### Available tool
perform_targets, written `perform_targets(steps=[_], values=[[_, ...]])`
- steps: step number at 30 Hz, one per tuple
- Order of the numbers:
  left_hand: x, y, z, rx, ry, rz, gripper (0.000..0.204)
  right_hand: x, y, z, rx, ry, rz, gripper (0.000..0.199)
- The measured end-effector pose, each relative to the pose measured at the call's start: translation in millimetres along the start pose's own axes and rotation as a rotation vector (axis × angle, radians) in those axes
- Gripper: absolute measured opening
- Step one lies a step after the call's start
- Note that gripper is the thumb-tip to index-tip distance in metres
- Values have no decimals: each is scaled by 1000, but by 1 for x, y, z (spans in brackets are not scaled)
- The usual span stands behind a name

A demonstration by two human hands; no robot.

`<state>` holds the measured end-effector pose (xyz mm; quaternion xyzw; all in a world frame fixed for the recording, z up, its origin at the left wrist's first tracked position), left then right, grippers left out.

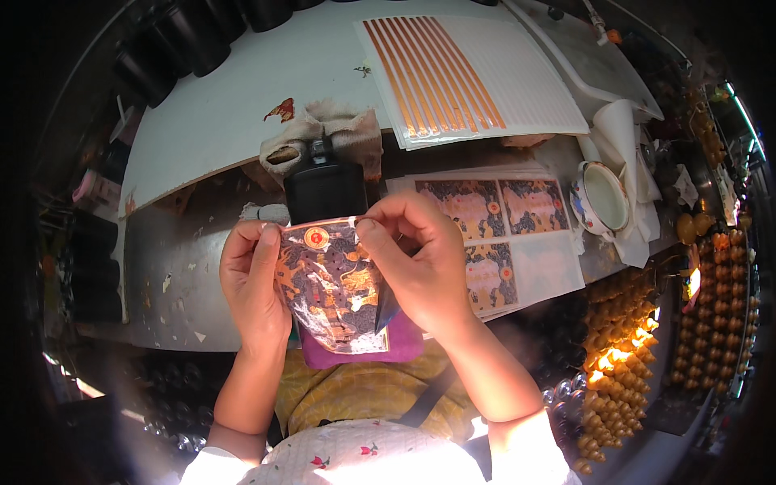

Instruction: The person applies decorative labels and orange bands to black cylindrical containers. They peel the backing from a label, align it on the container, and smooth it down with a purple cloth. The person then wraps an orange band around the container's neck and secures it.

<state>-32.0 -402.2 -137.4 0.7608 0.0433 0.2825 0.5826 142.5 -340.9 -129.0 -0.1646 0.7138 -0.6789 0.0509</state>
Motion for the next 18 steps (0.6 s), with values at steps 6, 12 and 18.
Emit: perform_targets(steps=[6, 12, 18], values=[[-9, -16, -11, 9, 6, -27, 9, 3, 6, -14, 42, 3, -76, 8], [-6, -21, -18, -10, 70, -37, 9, 2, 5, -25, 120, 9, -84, 10], [0, -20, -24, -30, 83, 23, 7, 4, 5, -32, 112, 19, -128, 10]])
Point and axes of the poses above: each hand's wrist, its own z-axis away from the middle knuckle, its own x-axis out of the palm, y = z × x, the point moved 2 cm from there along -z, towards the middle knuckle, and after that the axes turned 3 degrees about x, right-handed, at the moved point
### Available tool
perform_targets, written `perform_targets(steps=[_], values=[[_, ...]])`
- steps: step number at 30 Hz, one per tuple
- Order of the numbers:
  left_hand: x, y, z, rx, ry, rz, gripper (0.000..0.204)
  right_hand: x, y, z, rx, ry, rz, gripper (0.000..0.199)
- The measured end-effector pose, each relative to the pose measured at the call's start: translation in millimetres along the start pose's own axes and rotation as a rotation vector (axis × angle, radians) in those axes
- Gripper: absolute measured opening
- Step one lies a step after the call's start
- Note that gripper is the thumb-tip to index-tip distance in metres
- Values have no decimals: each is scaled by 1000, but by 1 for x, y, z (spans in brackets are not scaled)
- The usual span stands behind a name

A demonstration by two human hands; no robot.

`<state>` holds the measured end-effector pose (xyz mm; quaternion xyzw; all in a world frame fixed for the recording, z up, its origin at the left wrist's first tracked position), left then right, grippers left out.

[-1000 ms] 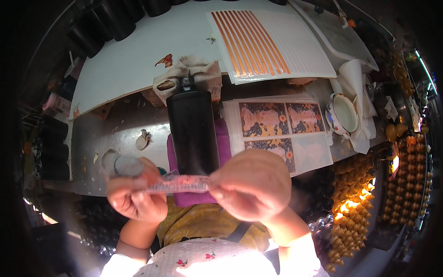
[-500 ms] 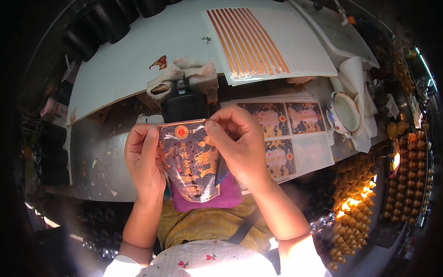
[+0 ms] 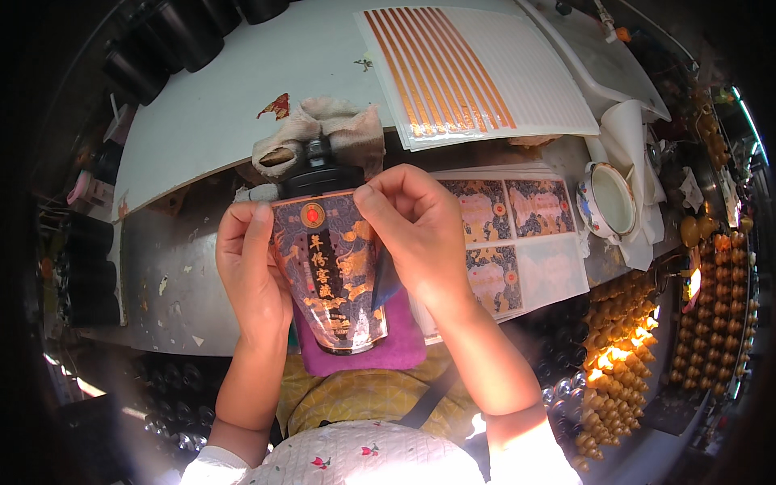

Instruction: The person applies decorative labels and orange bands to black cylindrical containers. They peel the backing from a label, align it on the container, and smooth it down with a purple cloth. The person then wraps an orange band around the container's neck and secures it.

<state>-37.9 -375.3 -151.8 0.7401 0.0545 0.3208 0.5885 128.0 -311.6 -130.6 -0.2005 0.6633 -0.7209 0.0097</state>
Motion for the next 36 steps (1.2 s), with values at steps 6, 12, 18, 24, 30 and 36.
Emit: perform_targets(steps=[6, 12, 18, 24, 30, 36], values=[[-3, -2, -3, -19, -16, 40, 8, 0, 0, -5, 21, 2, 16, 12], [-6, -5, 3, -148, -8, 84, 10, -3, 2, -6, 79, 23, -2, 15], [-5, -1, 19, -10, -121, 8, 35, -10, -1, 5, 165, -62, -135, 23], [-38, -5, 35, 320, -495, -718, 75, -22, 7, 52, 197, -160, 44, 56], [-35, -6, 43, 309, -573, -750, 75, -23, 12, 57, 191, -174, 83, 66], [-35, -8, 45, 292, -590, -780, 78, -26, 11, 55, 212, -195, 60, 71]])
Point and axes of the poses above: each hand's wrist, its own z-axis away from the middle knuckle, its own x-axis out of the palm, y = z × x, the point moved 2 cm from there along -z, towards the middle knuckle, and after that the axes turned 3 degrees about x, right-handed, at the moved point
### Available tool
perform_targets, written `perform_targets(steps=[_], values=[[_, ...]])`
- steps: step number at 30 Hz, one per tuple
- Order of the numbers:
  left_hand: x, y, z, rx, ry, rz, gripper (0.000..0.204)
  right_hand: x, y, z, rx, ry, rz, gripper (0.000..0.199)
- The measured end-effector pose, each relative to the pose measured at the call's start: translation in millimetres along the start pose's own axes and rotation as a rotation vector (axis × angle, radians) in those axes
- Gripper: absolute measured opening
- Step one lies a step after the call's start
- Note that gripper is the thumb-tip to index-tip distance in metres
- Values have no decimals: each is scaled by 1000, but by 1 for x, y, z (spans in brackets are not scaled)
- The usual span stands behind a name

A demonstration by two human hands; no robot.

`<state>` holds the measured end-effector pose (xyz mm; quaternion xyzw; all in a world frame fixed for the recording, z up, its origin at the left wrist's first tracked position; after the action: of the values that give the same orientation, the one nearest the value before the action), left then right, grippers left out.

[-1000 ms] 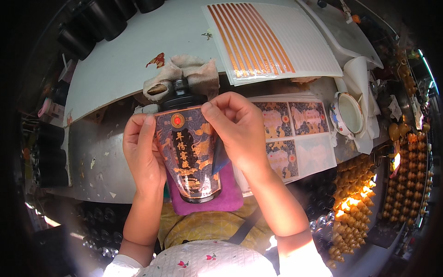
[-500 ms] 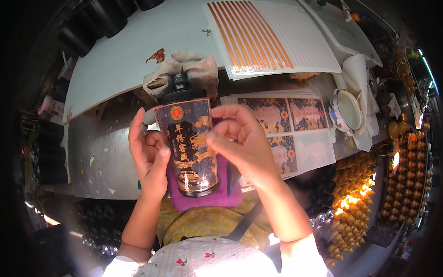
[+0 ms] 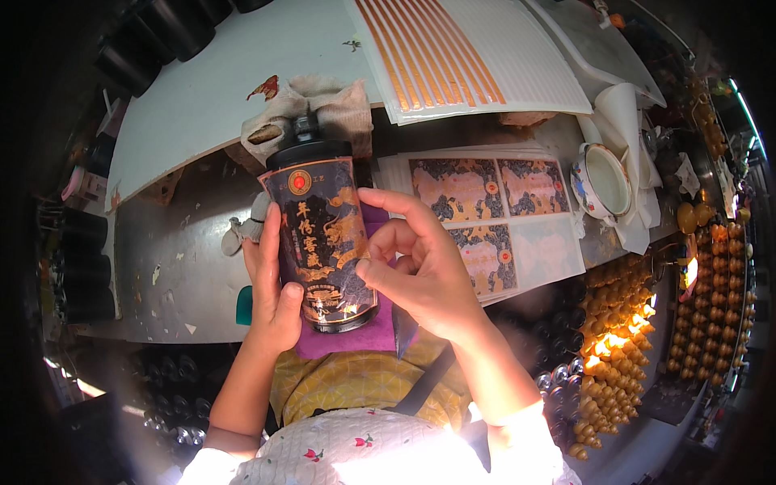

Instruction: The person applies decorative labels and orange bands to black cylindrical containers. They peel the backing from a label, align it on the container, and smooth it down with a purple cloth. The person then wraps an orange band around the container's neck and secures it.

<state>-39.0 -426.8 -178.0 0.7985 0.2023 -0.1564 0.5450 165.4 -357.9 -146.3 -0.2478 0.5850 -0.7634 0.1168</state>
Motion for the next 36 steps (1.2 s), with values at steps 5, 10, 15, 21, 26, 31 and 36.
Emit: perform_targets(steps=[5, 10, 15, 21, 26, 31, 36], values=[[-3, 7, -7, 24, 5, -50, 79, 8, -14, -4, -398, 28, 563, 86], [-5, 9, -19, 45, -30, -108, 81, 12, -8, -10, -442, 3, 710, 90], [-5, 12, -21, 25, -32, -84, 84, 9, -9, -17, -456, -24, 755, 94], [0, 13, -18, -38, -33, -61, 92, 7, -10, -21, -466, -46, 793, 102], [2, 14, -20, -53, -19, -26, 100, 4, -8, -28, -496, -47, 773, 106], [1, 14, -19, -113, -15, 18, 106, -1, -2, -25, -230, 7, 245, 85], [4, 7, -13, -97, 17, 74, 105, 12, -3, -13, -244, 175, 221, 51]])
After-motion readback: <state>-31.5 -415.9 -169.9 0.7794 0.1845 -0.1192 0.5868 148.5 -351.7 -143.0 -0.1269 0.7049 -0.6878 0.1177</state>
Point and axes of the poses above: each hand's wrist, its own z-axis away from the middle knuckle, its own x-axis out of the palm, y = z × x, the point moved 2 cm from there along -z, towards the middle knuckle, and after that the axes turned 3 degrees about x, right-handed, at the moved point
